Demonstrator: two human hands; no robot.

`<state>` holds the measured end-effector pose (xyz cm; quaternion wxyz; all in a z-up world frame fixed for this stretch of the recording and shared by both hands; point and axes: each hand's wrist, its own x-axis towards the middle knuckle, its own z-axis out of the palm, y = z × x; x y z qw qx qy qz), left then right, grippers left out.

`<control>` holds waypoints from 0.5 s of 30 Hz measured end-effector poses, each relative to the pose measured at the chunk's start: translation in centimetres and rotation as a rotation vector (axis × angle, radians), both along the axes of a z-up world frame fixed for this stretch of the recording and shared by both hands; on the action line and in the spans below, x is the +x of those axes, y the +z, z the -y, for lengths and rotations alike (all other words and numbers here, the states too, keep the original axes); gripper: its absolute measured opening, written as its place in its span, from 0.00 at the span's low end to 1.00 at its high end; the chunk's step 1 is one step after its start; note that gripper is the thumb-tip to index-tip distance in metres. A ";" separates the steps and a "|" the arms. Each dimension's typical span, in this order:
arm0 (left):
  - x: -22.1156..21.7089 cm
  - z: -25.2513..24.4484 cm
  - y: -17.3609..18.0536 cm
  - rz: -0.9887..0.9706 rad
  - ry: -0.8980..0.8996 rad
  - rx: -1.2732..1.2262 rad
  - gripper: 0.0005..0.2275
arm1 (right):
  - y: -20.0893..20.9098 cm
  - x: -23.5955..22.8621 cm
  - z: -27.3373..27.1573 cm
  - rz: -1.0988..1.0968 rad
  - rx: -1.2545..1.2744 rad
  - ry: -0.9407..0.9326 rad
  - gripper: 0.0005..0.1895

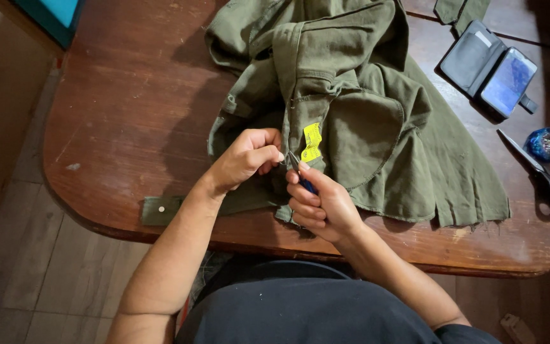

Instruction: Removing a yellow label from a green garment using a small cutting tool

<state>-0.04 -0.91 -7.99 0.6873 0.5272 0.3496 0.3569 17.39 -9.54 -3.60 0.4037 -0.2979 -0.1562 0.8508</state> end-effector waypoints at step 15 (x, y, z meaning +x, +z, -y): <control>-0.1 0.3 1.6 0.073 0.011 0.031 0.04 | 0.4 0.1 -0.3 0.021 0.016 -0.019 0.13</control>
